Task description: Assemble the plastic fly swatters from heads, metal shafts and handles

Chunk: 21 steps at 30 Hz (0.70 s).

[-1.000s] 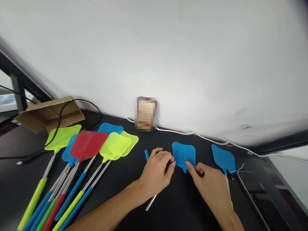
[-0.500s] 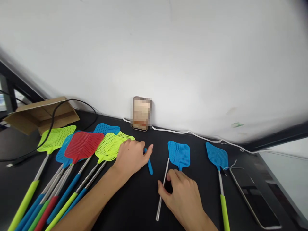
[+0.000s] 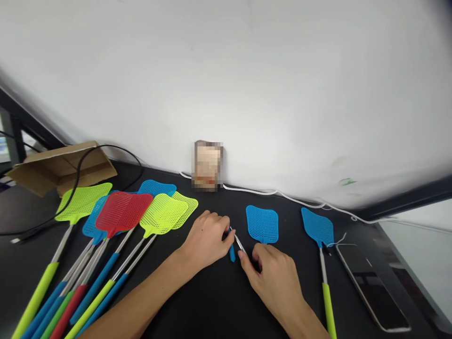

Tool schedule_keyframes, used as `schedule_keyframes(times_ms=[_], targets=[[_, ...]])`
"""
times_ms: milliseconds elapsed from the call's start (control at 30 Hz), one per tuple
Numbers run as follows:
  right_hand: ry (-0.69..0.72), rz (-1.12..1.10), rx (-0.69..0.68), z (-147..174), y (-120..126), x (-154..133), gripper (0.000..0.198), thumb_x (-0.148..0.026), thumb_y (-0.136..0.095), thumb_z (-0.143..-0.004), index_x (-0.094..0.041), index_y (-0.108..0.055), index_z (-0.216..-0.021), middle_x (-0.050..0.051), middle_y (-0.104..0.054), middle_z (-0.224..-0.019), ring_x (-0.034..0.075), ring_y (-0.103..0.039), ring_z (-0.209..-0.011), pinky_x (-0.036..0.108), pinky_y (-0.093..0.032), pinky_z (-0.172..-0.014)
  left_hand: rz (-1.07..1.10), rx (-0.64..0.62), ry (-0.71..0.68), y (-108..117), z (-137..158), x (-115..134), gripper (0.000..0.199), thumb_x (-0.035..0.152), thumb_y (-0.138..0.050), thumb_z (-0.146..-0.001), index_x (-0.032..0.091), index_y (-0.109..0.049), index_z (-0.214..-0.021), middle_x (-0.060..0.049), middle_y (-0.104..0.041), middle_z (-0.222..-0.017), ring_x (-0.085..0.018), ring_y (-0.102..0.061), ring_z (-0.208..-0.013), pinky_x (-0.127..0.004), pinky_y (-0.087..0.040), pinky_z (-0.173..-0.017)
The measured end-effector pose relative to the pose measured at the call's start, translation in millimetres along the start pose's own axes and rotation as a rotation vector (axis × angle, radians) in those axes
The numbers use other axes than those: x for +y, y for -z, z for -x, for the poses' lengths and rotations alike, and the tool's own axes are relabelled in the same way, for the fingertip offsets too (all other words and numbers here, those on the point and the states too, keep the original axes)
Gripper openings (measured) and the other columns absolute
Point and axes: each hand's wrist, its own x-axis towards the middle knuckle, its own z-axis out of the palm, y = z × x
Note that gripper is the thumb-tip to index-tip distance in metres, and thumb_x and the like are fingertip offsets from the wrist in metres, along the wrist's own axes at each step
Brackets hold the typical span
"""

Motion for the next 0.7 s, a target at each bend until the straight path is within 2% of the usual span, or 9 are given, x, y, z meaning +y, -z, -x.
schedule_keyframes(times_ms=[100, 267, 467, 700], targets=[[-0.018, 0.007, -0.024, -0.8, 3.4, 1.2, 0.040, -0.044, -0.059, -0.095, -0.021, -0.045, -0.065, -0.004, -0.049, -0.057, 0.012, -0.043, -0.051, 0.030, -0.019, -0.055, 0.011, 0.011, -0.023, -1.7, -0.5, 0.1, 0.027, 0.031, -0.053, -0.094, 0.020, -0.055, -0.070, -0.002, -0.063, -0.068, -0.019, -0.057, -0.066, -0.035, -0.040, -0.074], [-0.027, -0.012, -0.103, -1.9, 8.8, 3.6, 0.035, -0.039, -0.063, -0.090, -0.021, -0.044, -0.066, -0.004, -0.051, -0.059, 0.012, -0.044, -0.053, 0.030, -0.019, -0.056, -0.028, 0.030, 0.026, -3.1, -0.3, -0.5, 0.047, 0.041, -0.047, -0.098, 0.020, -0.050, -0.057, -0.004, -0.058, -0.059, -0.019, -0.054, -0.061, -0.036, -0.038, -0.072], [0.051, 0.045, -0.117, -1.9, 4.0, 6.5, 0.032, -0.027, -0.056, -0.094, -0.021, -0.042, -0.065, -0.004, -0.051, -0.060, 0.013, -0.048, -0.056, 0.030, -0.019, -0.056, -0.033, -0.005, -0.028, -7.5, 2.5, 2.4, 0.041, 0.038, -0.054, -0.095, 0.019, -0.052, -0.058, -0.003, -0.062, -0.059, -0.020, -0.057, -0.067, -0.039, -0.037, -0.078], [0.069, 0.012, -0.049, 0.0, 2.4, 6.0, 0.035, -0.040, -0.058, -0.098, -0.022, -0.047, -0.070, -0.003, -0.054, -0.063, 0.014, -0.051, -0.056, 0.031, -0.021, -0.055, -0.034, -0.019, -0.009, -7.9, 3.1, 6.9, 0.040, 0.042, -0.057, -0.092, 0.020, -0.050, -0.058, -0.003, -0.061, -0.059, -0.021, -0.057, -0.070, -0.040, -0.036, -0.079]])
